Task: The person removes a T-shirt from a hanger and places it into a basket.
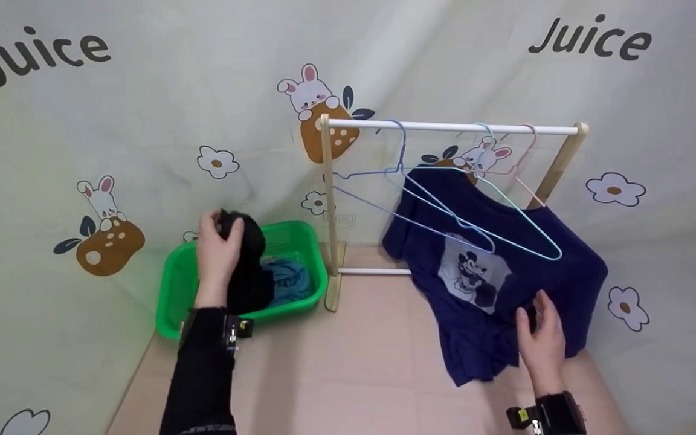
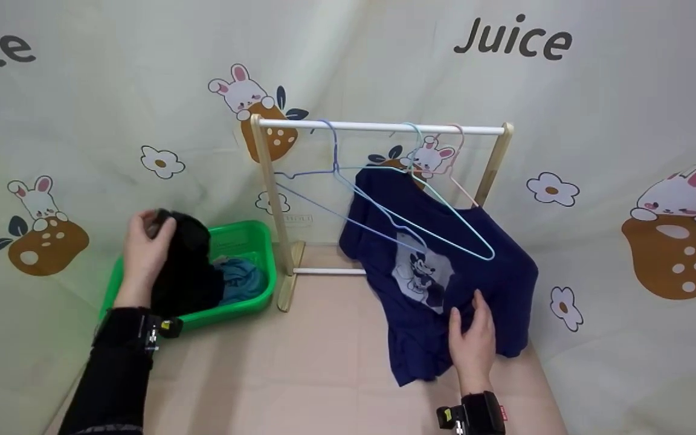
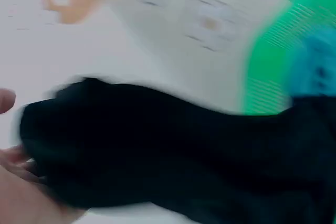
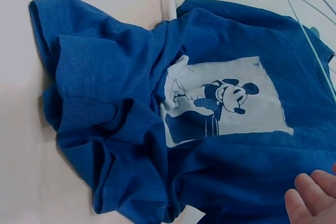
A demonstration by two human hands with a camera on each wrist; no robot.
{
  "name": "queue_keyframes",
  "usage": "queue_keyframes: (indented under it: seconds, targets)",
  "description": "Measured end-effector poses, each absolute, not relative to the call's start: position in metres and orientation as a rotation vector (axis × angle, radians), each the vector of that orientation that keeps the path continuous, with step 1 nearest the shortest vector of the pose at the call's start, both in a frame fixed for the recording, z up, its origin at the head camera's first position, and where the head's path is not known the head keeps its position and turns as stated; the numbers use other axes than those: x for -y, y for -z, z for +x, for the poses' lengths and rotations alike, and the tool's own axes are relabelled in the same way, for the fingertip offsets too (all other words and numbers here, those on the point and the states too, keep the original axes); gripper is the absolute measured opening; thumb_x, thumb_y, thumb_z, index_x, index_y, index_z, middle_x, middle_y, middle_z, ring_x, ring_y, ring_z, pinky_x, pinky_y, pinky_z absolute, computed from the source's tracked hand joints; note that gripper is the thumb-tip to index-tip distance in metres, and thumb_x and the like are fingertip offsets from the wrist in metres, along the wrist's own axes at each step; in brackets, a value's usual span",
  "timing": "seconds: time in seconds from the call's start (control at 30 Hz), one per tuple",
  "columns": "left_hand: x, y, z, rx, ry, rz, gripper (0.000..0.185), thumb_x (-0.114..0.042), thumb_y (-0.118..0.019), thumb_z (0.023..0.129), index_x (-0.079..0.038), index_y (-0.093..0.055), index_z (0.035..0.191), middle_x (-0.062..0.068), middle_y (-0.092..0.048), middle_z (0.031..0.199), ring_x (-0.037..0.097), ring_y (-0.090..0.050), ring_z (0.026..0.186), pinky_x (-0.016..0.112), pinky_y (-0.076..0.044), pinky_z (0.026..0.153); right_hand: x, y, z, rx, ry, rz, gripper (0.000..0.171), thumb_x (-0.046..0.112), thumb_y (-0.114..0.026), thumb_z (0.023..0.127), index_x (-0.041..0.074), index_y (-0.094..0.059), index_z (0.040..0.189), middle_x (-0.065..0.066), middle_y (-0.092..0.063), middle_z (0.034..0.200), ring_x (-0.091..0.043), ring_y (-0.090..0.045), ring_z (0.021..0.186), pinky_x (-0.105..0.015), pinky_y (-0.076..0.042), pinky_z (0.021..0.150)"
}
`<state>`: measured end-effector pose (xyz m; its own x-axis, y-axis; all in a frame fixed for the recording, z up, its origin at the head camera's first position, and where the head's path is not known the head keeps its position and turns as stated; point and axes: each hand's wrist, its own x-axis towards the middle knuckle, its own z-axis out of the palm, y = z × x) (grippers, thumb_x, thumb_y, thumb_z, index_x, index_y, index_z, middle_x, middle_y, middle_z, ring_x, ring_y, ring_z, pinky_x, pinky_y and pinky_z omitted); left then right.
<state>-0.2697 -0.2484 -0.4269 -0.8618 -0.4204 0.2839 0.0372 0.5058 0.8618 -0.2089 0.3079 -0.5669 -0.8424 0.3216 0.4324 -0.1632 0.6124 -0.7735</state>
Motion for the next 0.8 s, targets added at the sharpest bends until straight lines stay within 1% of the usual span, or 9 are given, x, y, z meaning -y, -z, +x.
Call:
queue_keyframes:
  seconds: [0.03, 0.07, 0.1, 0.13, 0.17, 0.23, 0.37, 0.57, 0.8]
  targets:
    - [0.250, 0.440, -0.268, 2.364, 1.320, 0.313, 0.064, -0.037, -0.053, 0.101, -0.001, -0.033, 0.149, 0.023, -0.037, 0.151, 0.038, -0.036, 0.139, 0.050, -0.030, 0.111, -0.308, 0.567, -0.209, 2.300, -1.176, -0.128, 0.055, 0.016, -0.058, 0.100, -0.002, -0.039, 0.148, -0.023, -0.046, 0.145, -0.038, -0.046, 0.131, -0.022, -0.034, 0.106]
    - [0.251, 0.453, -0.267, 2.427, 1.318, 0.310, 0.067, -0.037, -0.052, 0.101, 0.001, -0.028, 0.151, 0.025, -0.033, 0.153, 0.039, -0.033, 0.140, 0.051, -0.029, 0.112, -0.308, 0.566, -0.209, 2.306, -1.178, -0.131, 0.055, 0.017, -0.057, 0.100, -0.001, -0.038, 0.148, -0.023, -0.046, 0.145, -0.038, -0.046, 0.131, -0.025, -0.034, 0.107]
    - [0.252, 0.464, -0.266, 2.483, 1.312, 0.316, 0.069, -0.037, -0.051, 0.102, 0.002, -0.025, 0.152, 0.026, -0.030, 0.154, 0.040, -0.031, 0.141, 0.052, -0.028, 0.112, -0.308, 0.565, -0.209, 2.313, -1.178, -0.136, 0.055, 0.018, -0.057, 0.101, -0.001, -0.038, 0.149, -0.022, -0.046, 0.145, -0.037, -0.046, 0.131, -0.019, -0.033, 0.105]
    - [0.252, 0.474, -0.265, 2.527, 1.297, 0.319, 0.070, -0.036, -0.051, 0.102, 0.003, -0.024, 0.153, 0.028, -0.029, 0.154, 0.041, -0.030, 0.141, 0.053, -0.028, 0.112, -0.308, 0.564, -0.210, 2.316, -1.182, -0.137, 0.055, 0.018, -0.056, 0.101, -0.001, -0.038, 0.149, -0.022, -0.045, 0.146, -0.036, -0.045, 0.132, -0.019, -0.033, 0.106]
    - [0.253, 0.482, -0.264, 2.558, 1.286, 0.316, 0.070, -0.035, -0.051, 0.102, 0.004, -0.022, 0.153, 0.028, -0.027, 0.154, 0.042, -0.029, 0.141, 0.053, -0.026, 0.112, -0.308, 0.563, -0.210, 2.319, -1.185, -0.135, 0.055, 0.019, -0.056, 0.101, -0.001, -0.037, 0.149, -0.022, -0.045, 0.146, -0.036, -0.045, 0.132, -0.018, -0.032, 0.105]
    - [0.253, 0.497, -0.262, 2.602, 1.261, 0.309, 0.071, -0.035, -0.051, 0.102, 0.005, -0.022, 0.153, 0.029, -0.027, 0.154, 0.042, -0.028, 0.141, 0.053, -0.025, 0.113, -0.308, 0.559, -0.211, 2.323, -1.188, -0.130, 0.055, 0.020, -0.055, 0.102, 0.000, -0.037, 0.150, -0.020, -0.044, 0.148, -0.035, -0.044, 0.133, -0.009, -0.029, 0.101]
    - [0.251, 0.518, -0.257, 2.664, 1.206, 0.300, 0.072, -0.036, -0.050, 0.102, 0.005, -0.021, 0.154, 0.029, -0.025, 0.155, 0.043, -0.026, 0.142, 0.053, -0.024, 0.113, -0.308, 0.551, -0.215, 2.321, -1.166, -0.102, 0.055, 0.020, -0.055, 0.102, 0.002, -0.037, 0.150, -0.018, -0.043, 0.149, -0.033, -0.043, 0.134, -0.005, -0.027, 0.098]
    - [0.247, 0.537, -0.250, 2.720, 1.064, 0.296, 0.072, -0.034, -0.052, 0.101, 0.005, -0.022, 0.154, 0.032, -0.025, 0.154, 0.047, -0.028, 0.140, 0.062, -0.025, 0.109, -0.310, 0.536, -0.223, 2.294, -1.098, -0.072, 0.052, 0.019, -0.056, 0.101, 0.003, -0.041, 0.148, -0.016, -0.047, 0.146, -0.032, -0.045, 0.132, -0.006, -0.028, 0.096]
    - [0.240, 0.551, -0.243, 2.755, 0.954, 0.295, 0.073, -0.033, -0.055, 0.100, 0.004, -0.023, 0.154, 0.032, -0.023, 0.155, 0.048, -0.024, 0.141, 0.068, -0.017, 0.109, -0.314, 0.515, -0.234, 2.225, -1.021, 0.005, 0.048, 0.014, -0.059, 0.099, 0.001, -0.046, 0.144, -0.017, -0.053, 0.140, -0.033, -0.047, 0.128, -0.020, -0.033, 0.102]
